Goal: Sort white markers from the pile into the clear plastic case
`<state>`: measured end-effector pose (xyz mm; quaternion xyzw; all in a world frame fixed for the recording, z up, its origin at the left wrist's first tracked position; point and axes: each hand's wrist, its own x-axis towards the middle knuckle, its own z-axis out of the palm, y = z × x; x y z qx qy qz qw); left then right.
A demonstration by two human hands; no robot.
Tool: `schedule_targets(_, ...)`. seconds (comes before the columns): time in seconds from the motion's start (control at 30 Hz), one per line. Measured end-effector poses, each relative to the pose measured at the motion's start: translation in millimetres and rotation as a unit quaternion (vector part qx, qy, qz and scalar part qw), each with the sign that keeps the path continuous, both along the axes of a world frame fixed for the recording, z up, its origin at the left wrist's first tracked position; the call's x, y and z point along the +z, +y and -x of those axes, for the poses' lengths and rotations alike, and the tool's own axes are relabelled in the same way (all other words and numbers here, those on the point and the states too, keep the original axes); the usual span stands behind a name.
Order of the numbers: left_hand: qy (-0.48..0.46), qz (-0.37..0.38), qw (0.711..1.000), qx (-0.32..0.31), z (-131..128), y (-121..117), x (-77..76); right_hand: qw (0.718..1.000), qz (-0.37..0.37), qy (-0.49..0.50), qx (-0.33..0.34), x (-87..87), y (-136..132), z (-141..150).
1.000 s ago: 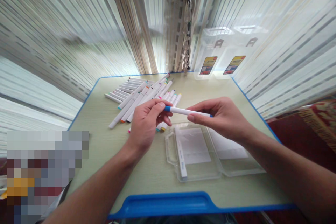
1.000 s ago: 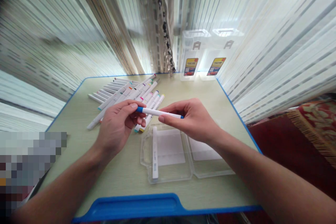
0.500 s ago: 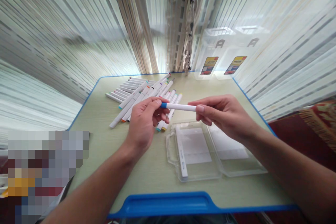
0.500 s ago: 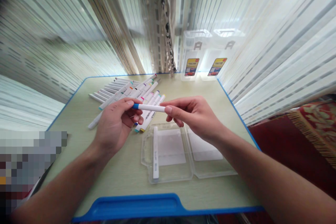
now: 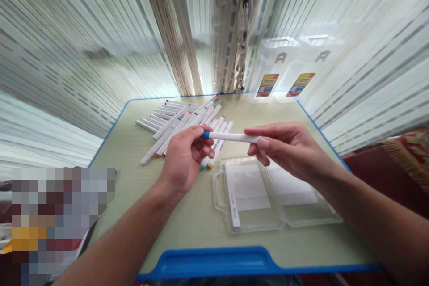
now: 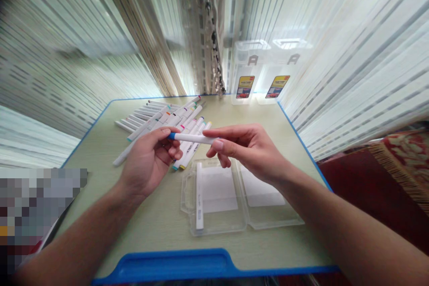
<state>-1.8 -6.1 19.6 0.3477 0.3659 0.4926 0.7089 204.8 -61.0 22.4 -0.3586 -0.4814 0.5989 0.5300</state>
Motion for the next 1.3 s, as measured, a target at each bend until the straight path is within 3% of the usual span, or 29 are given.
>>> schedule_targets(0.97, -0.016, -0.017, 1.0, -0.009, 0.9, -1.1, -3.6, 0.983, 0.126, 0.125, 0.054, 3.8, 4.0, -1.1)
schedule_targets(1.3, -0.01, -0.016, 1.0, -0.018, 1.1, -1.3, -3.5, 0.982, 0.13, 0.135, 0.018, 4.3, 5.5, -0.4)
